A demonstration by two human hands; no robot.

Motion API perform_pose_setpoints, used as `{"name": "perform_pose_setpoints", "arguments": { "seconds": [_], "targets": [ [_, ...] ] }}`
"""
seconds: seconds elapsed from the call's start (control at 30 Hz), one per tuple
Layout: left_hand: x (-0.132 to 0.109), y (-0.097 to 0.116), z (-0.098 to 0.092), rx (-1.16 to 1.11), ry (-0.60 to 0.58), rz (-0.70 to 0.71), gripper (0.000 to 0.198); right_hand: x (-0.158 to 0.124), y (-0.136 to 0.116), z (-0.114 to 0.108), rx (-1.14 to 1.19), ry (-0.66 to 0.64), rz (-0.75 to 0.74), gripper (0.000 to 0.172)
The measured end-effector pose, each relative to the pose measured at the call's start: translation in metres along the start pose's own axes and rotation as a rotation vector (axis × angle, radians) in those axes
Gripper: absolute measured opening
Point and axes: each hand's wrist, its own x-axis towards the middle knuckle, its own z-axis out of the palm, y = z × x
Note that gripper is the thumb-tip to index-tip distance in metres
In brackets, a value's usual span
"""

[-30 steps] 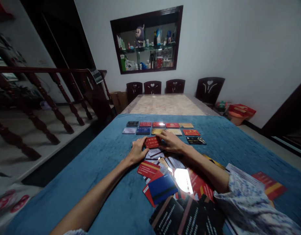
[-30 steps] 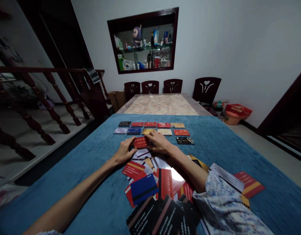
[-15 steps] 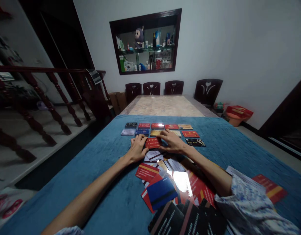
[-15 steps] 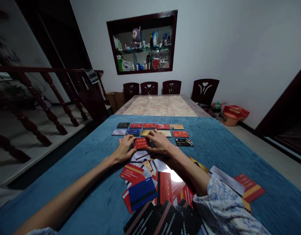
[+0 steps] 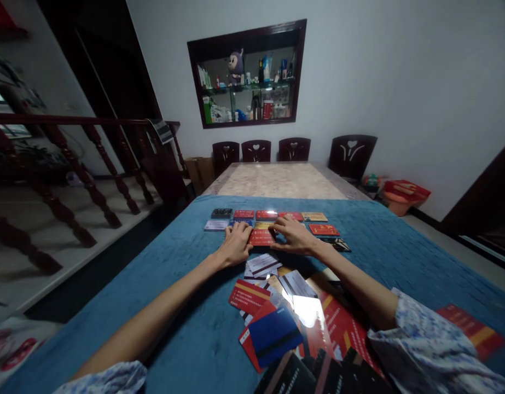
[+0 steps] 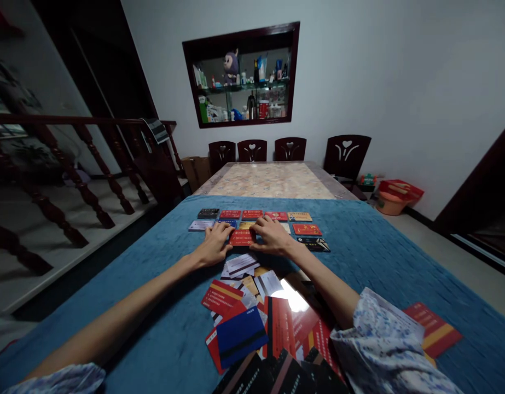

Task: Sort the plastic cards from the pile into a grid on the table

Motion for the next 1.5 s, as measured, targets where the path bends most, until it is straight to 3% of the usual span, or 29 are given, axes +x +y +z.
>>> {"name": "perform_pose_setpoints", "arguments": {
  "seconds": [0.33,0.5,0.8,1.17,1.5],
  "targets": [
    [0.028,0.003,-0.011,0.083,-0.109,-0.041,0.046,0.013,0.018,-0.008,-0.012,-0.055,0.03,0.032],
    [0.044,-0.002,-0.01,0.112,-0.121,-0.053,0.044,0.021,0.024,-0.019,-0.058,-0.117,0.095,0.036],
    [0.076,-0.009,-0.006,0.161,-0.12,-0.064,0.036,0.043,0.045,-0.026,-0.114,-0.199,0.147,0.028],
    [0.107,-0.014,0.002,0.205,-0.168,-0.082,0.03,0.062,0.068,-0.018,-0.146,-0.284,0.235,0.038],
    [0.127,-0.025,0.016,0.164,-0.226,-0.131,0.031,0.078,0.074,-0.009,-0.158,-0.378,0.321,0.035]
  ]
}}
